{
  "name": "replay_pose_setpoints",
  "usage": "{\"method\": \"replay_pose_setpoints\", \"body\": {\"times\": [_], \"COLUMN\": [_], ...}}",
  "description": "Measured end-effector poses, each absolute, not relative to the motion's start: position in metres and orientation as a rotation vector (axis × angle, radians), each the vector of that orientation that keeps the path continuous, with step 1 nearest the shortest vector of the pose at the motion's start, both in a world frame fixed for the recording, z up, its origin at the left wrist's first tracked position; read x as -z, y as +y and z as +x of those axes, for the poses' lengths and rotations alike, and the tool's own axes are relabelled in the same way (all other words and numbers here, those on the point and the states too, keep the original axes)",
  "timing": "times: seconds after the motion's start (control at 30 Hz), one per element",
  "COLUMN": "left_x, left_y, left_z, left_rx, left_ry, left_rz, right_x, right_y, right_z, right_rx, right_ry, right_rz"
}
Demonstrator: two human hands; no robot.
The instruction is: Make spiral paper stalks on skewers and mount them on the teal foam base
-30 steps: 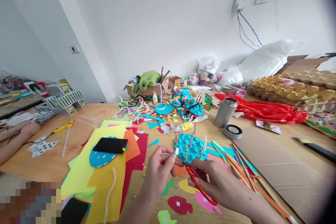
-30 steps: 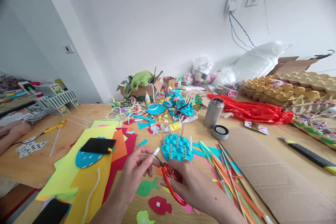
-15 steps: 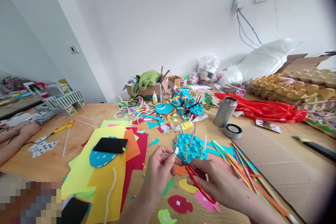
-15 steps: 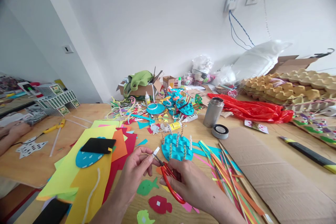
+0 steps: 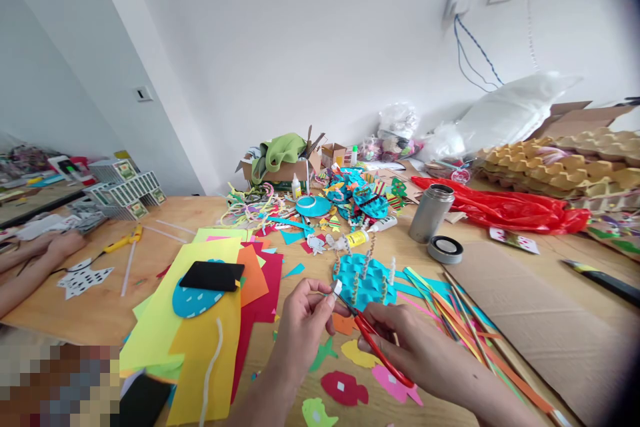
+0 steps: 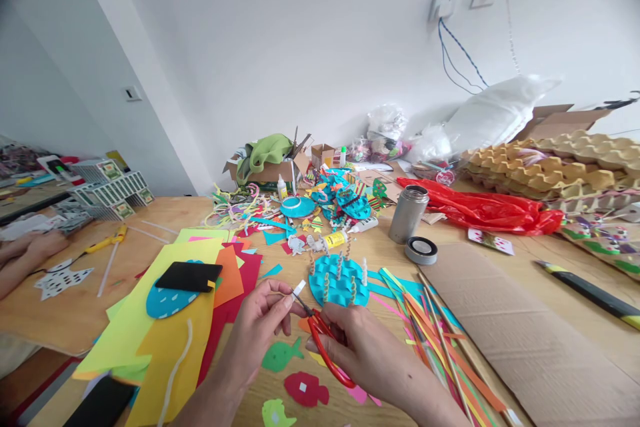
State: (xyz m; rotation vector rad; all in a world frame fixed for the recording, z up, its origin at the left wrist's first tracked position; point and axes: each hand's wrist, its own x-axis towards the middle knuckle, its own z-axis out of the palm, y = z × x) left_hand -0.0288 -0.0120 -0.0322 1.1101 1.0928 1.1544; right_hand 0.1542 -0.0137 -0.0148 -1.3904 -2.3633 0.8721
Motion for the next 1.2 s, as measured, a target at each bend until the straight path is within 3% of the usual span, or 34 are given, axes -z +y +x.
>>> {"method": "replay_pose_setpoints", "body": {"times": [0.37,0.73,1.2], "left_x": [0.028,0.017,0.016], "left_y": [-0.014,-0.013,-0.008], "left_z": [-0.029,-0.035,-0.043], "left_rx": [-1.172,-1.239,-1.131], "left_ry": [1.083,1.170,1.245], "left_rz": [1.071,1.041,1.155], "right_x": [0.018,0.019,0.012], "right_y": [-0.015,-0.019,-0.032], "right_z": [0.157,0.161,0.144], "right_rx": [-0.707,0.264,0.312], "right_ry": [-2.376,-2.427,-2.569], "right_rz": [-1.393,-1.180,-1.141]}}
